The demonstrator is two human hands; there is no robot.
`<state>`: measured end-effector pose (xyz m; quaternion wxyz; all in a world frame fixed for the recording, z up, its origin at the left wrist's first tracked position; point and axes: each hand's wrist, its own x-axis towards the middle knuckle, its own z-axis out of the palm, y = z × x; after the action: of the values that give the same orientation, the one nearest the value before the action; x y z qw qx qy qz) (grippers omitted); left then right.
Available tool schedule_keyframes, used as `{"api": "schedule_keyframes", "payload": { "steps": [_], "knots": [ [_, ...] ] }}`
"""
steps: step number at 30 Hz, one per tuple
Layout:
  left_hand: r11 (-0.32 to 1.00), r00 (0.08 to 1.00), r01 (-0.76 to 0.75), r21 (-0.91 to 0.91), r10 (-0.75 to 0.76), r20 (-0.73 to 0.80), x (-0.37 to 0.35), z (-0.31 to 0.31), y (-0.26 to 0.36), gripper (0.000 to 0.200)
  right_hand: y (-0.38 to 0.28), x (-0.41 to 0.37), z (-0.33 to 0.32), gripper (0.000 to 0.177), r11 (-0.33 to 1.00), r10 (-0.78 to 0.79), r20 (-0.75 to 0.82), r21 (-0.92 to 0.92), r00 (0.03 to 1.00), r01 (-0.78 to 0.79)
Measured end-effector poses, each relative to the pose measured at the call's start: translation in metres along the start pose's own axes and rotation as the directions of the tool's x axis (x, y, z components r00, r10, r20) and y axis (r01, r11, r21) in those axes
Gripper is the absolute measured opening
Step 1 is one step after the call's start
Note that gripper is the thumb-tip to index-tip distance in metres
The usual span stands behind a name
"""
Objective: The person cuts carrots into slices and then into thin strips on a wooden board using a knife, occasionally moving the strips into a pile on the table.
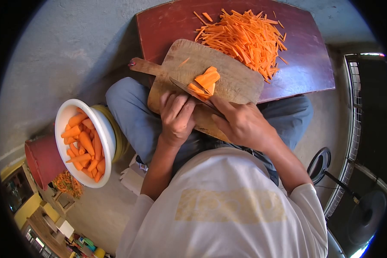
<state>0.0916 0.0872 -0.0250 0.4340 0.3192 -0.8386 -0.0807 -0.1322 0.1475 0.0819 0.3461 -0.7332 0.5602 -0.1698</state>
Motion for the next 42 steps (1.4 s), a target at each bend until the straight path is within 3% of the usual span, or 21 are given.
{"api": "schedule_keyframes", "payload": {
  "steps": [4,10,14,19,25,28,31,34,40,42],
  "knots": [
    [1.0,1.0,-0.014,0.021,0.015,-0.02,-0.003,0.0,-0.001,0.029,0.015,0.011,0.014,0.043,1.0,-0.006,-0.038,0.005,0.999,0.006],
    [0.999,1.0,0.021,0.046,-0.02,-0.011,-0.002,-0.002,0.001,0.035,-0.002,-0.004,-0.014,0.045,0.981,0.026,-0.069,0.194,0.997,-0.013],
    [1.0,0.999,0.02,-0.015,-0.021,-0.045,-0.003,0.004,-0.002,0.039,-0.003,-0.015,-0.012,0.049,0.985,-0.107,-0.153,0.115,0.982,0.125],
    [0.999,0.998,0.037,-0.04,-0.039,-0.054,-0.005,0.004,-0.003,0.039,-0.016,-0.022,-0.021,0.052,0.994,-0.048,-0.063,0.098,0.997,0.054],
    [1.0,0.999,0.019,-0.025,-0.019,-0.04,-0.006,0.004,-0.003,0.037,-0.004,-0.013,-0.006,0.049,0.994,-0.096,-0.118,0.034,0.988,0.101],
    [1.0,0.999,-0.009,0.002,0.009,-0.048,-0.003,0.003,-0.004,0.037,0.006,0.009,0.012,0.037,1.0,0.018,-0.025,0.018,1.0,-0.018],
    [1.0,0.999,0.009,-0.007,-0.009,-0.036,-0.005,0.003,-0.005,0.036,0.018,0.011,0.016,0.036,0.995,-0.068,-0.107,0.071,0.992,0.076],
    [1.0,1.0,0.016,0.008,-0.015,-0.025,-0.003,-0.002,-0.002,0.036,0.006,0.001,-0.006,0.049,0.991,0.004,-0.045,0.135,0.999,0.002],
    [1.0,0.998,0.024,0.016,-0.023,-0.051,-0.006,0.004,-0.004,0.038,-0.003,-0.013,-0.014,0.046,0.976,-0.089,-0.13,0.186,0.988,0.113],
    [1.0,0.998,0.025,0.014,-0.024,-0.051,-0.005,0.003,-0.003,0.038,-0.009,-0.016,-0.02,0.046,0.985,-0.058,-0.095,0.156,0.994,0.073]
  ]
}}
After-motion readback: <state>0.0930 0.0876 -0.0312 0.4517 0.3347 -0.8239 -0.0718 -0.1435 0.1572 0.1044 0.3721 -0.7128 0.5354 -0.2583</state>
